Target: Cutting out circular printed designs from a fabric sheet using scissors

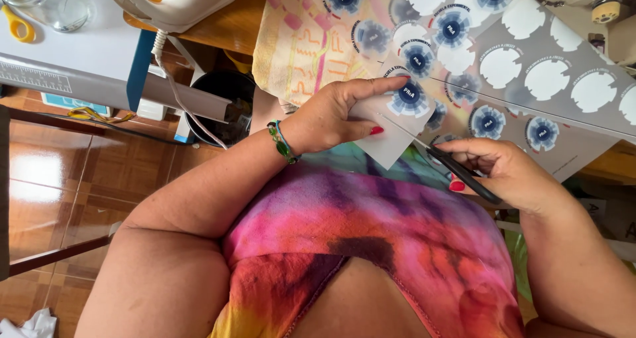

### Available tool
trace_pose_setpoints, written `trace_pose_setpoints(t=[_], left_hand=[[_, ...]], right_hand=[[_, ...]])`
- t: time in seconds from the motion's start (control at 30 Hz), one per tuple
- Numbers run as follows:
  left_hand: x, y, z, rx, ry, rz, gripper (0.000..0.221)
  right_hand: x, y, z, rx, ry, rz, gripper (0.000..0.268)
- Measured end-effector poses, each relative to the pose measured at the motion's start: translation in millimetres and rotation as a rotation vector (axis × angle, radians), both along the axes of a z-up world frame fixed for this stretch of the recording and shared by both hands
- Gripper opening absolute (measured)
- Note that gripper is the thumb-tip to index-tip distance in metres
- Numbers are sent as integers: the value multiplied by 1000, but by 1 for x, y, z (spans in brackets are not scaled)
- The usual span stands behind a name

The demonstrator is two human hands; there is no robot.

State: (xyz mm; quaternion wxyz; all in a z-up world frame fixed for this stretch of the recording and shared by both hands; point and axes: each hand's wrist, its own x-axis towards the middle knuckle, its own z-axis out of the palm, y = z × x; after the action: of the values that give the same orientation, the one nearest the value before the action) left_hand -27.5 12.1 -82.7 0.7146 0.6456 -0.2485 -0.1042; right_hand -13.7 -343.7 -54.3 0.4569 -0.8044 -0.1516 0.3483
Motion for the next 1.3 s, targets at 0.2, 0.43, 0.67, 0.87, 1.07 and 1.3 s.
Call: trace_pose_setpoints(t=[0.2, 0.43, 0.67, 0.87, 1.07, 1.3], left_hand=[[-2, 4, 6, 56, -47, -5, 74], [-6, -2, 9, 32, 32, -53, 74], [-1, -4, 1, -260, 183, -181, 72], [4, -4, -1, -306, 209, -259, 71], [4, -2, 14, -184, 171, -319, 70], [5, -1, 15, -205, 192, -349, 71]], right_hand=[[-4, 3, 5, -32, 9, -36, 61], [-5, 7, 2, -28, -15, -36, 60], [-1, -9, -22, 54, -116, 18, 57], [-6, -10, -31, 144, -67, -19, 56], [-7, 4, -25, 165, -119, 37, 59], [-10, 9, -32, 169, -102, -19, 62]])
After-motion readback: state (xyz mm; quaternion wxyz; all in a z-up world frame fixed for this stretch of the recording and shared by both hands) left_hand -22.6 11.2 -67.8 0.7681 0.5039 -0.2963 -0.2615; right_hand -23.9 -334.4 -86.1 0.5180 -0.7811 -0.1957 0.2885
